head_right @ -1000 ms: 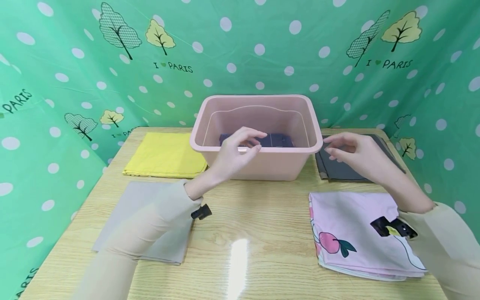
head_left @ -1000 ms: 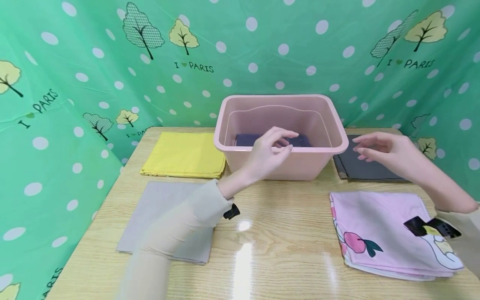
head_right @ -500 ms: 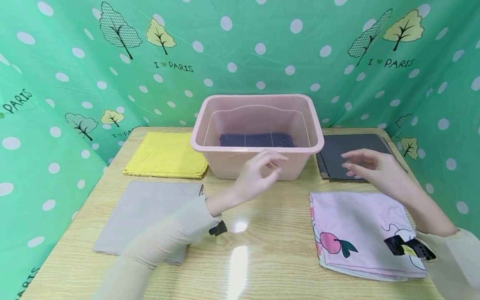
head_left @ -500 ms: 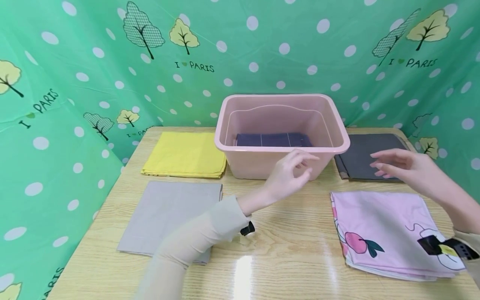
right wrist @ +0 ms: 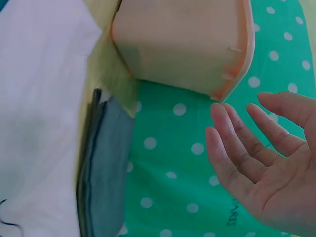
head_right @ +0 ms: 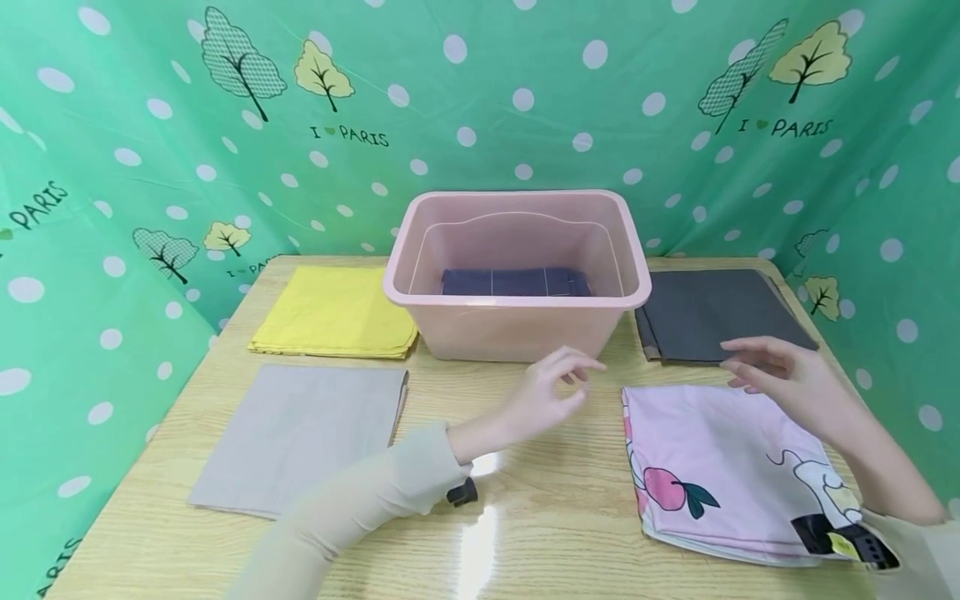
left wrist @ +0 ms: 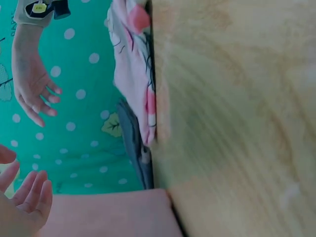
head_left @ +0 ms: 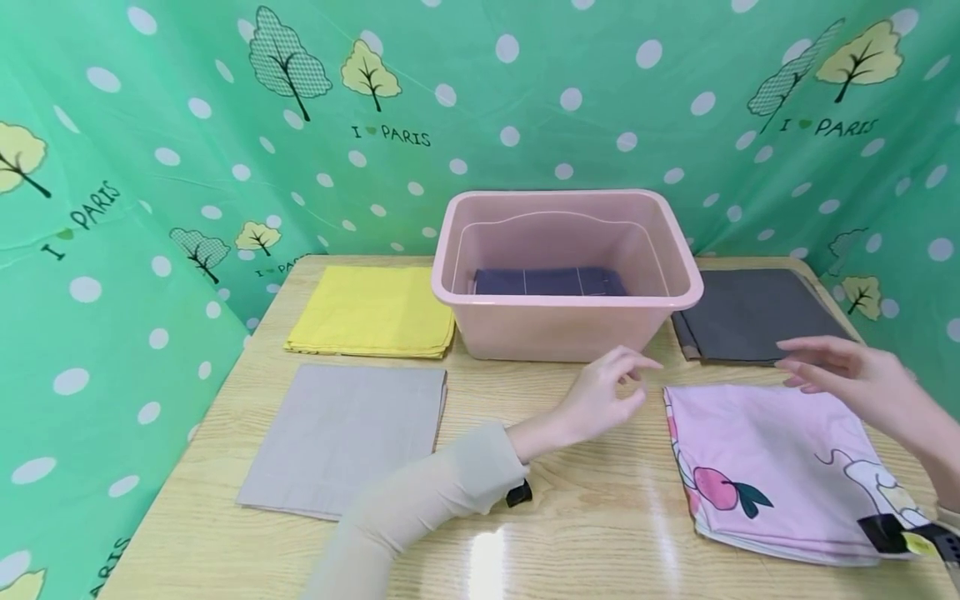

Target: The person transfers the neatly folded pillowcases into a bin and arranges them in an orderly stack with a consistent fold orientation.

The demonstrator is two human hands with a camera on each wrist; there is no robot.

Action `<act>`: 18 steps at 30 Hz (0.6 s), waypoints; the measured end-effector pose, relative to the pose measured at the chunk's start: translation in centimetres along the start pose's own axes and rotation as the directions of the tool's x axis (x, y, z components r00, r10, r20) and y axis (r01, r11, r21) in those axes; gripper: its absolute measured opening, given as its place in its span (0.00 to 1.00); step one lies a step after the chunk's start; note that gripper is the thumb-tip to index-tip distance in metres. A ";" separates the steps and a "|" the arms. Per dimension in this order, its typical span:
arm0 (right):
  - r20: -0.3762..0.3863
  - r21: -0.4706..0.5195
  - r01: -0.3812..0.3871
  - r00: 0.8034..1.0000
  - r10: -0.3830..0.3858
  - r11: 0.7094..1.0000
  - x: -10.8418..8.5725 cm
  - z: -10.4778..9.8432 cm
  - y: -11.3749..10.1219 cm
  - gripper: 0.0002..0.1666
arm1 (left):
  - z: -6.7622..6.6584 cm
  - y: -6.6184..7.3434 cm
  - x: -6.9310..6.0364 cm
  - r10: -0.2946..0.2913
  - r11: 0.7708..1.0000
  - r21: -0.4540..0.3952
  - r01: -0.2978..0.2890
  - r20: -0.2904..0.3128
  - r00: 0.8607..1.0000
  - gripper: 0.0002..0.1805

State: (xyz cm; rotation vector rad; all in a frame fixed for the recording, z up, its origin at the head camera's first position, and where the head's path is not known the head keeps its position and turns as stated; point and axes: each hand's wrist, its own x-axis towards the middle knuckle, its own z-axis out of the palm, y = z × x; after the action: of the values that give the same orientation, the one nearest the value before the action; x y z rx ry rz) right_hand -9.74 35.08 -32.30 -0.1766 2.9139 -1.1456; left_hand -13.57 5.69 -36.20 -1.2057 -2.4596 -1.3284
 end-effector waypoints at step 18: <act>0.018 -0.034 -0.093 0.995 0.094 0.995 -1.9 0.5 4.3 0.16 | 4.2 -0.4 -1.5 -0.157 0.987 0.005 0.158 0.159 0.975 0.18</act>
State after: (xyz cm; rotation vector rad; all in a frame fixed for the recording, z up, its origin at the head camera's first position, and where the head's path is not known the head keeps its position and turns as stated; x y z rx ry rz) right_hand -8.29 38.09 -35.68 -0.0502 2.8911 -1.0759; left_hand -11.70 7.81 -39.68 -1.1836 -2.7152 -1.3277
